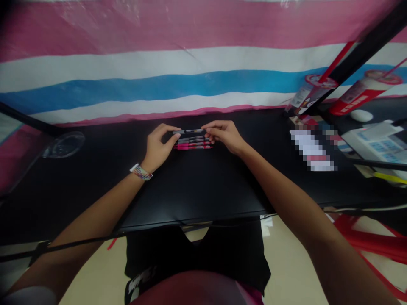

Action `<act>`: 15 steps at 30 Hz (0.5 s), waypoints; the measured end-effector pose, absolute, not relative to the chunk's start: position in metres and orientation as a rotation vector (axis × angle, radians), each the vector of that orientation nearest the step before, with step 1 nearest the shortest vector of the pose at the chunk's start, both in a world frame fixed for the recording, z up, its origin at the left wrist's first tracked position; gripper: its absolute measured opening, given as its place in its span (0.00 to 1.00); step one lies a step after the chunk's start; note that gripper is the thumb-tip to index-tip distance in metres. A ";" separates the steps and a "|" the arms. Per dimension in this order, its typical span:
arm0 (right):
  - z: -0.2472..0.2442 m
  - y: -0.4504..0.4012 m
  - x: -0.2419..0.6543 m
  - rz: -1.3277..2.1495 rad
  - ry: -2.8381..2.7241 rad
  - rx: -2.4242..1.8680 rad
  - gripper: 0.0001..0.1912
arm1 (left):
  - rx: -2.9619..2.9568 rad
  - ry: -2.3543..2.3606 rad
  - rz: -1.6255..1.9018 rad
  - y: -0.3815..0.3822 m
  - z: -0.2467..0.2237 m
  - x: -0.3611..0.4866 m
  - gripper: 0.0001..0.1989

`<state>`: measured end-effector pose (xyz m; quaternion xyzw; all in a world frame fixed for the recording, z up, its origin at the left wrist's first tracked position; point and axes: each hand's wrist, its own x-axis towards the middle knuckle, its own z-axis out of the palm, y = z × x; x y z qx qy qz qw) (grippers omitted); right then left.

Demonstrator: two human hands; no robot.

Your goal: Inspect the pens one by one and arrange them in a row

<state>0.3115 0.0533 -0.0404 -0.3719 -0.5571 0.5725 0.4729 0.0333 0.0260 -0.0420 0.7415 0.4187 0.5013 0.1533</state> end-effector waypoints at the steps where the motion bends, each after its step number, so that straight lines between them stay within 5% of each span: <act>1: -0.042 0.053 0.310 1.403 -1.349 -0.906 0.16 | 2.124 1.200 1.435 0.026 -0.043 0.033 0.08; 8: -0.054 0.057 0.308 1.318 -1.344 -0.869 0.17 | 2.107 1.235 1.393 0.027 -0.044 0.031 0.11; 12: -0.057 0.057 0.306 1.300 -1.376 -0.885 0.16 | 2.007 1.270 1.400 0.028 -0.044 0.032 0.29; 15: -0.056 0.055 0.304 1.309 -1.368 -0.886 0.16 | 1.943 1.253 1.418 0.029 -0.044 0.032 0.32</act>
